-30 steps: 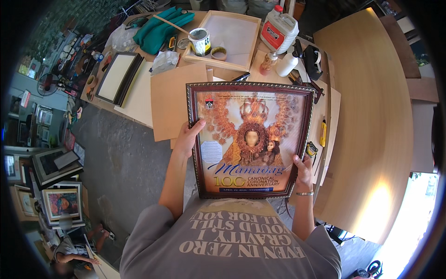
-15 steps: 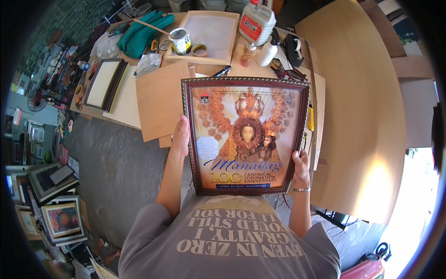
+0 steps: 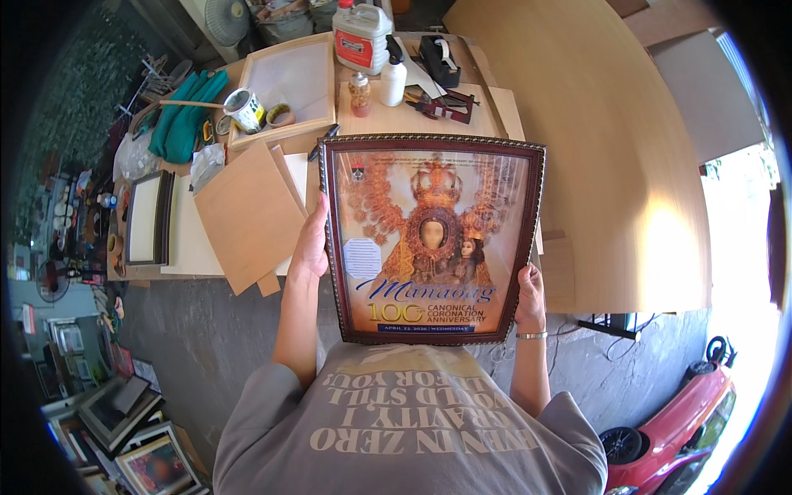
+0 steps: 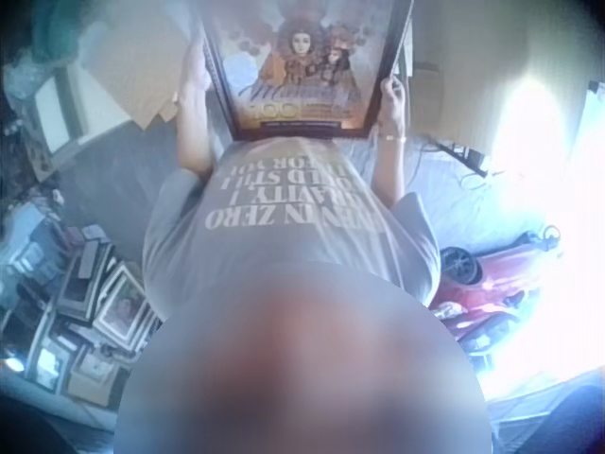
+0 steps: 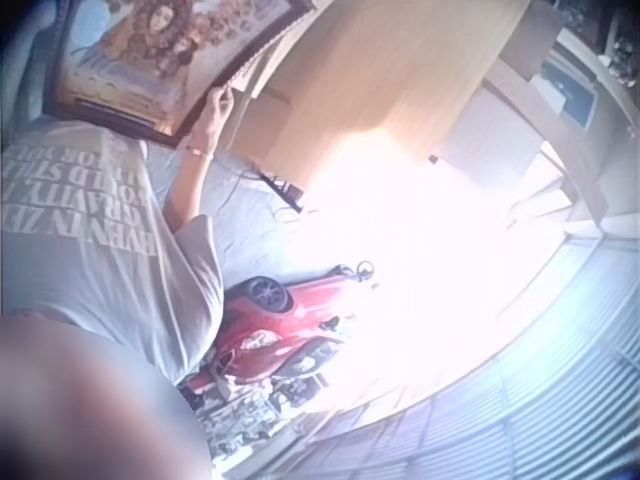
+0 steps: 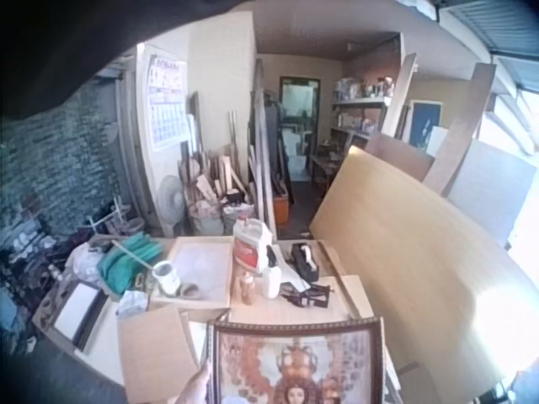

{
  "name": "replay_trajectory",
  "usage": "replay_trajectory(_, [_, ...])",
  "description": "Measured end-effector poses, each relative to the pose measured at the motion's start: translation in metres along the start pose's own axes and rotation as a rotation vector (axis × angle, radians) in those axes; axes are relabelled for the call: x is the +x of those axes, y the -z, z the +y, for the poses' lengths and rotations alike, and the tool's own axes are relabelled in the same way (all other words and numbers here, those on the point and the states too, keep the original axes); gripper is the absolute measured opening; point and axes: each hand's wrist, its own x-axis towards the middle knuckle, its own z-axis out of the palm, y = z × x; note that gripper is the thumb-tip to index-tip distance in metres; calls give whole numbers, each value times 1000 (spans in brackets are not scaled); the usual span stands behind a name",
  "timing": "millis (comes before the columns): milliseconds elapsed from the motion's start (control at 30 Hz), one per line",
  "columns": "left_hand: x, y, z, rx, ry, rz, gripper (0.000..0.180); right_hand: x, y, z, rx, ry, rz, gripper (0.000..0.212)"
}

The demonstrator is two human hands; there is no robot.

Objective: The person assembles a picture frame by placing a mat board into the frame, inserting the backing board, and securing the frame with small metal tabs. The person repeatedly flips the frame to check alignment and fit.

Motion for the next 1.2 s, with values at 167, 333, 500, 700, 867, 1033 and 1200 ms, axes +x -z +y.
replay_trajectory(167, [1, -17, 4, 100, 59, 67, 75, -8, 8, -10, 67, -29, 45, 37])
replay_trajectory(333, [-6, -30, 3, 68, 79, -3, 78, -20, 1, -22, 84, -36, 75, 33])
replay_trajectory(500, [-8, -24, 4, 61, 87, 12, 78, -18, -6, -25, -9, -10, 37, 34])
replay_trajectory(700, [-14, -5, 17, 77, 131, 18, 77, -7, -17, -18, 25, 9, -28, 35])
replay_trajectory(867, [-29, -14, 14, -103, 65, 86, 75, 1, -30, -57, -83, -173, -64, 38])
replay_trajectory(1033, [-27, -25, 11, -219, -237, 220, 65, 11, -69, -82, -243, 84, 100, 35])
replay_trajectory(1200, [-27, -38, 42, -45, -631, -360, 54, 57, -93, -96, -175, 595, -231, 78])
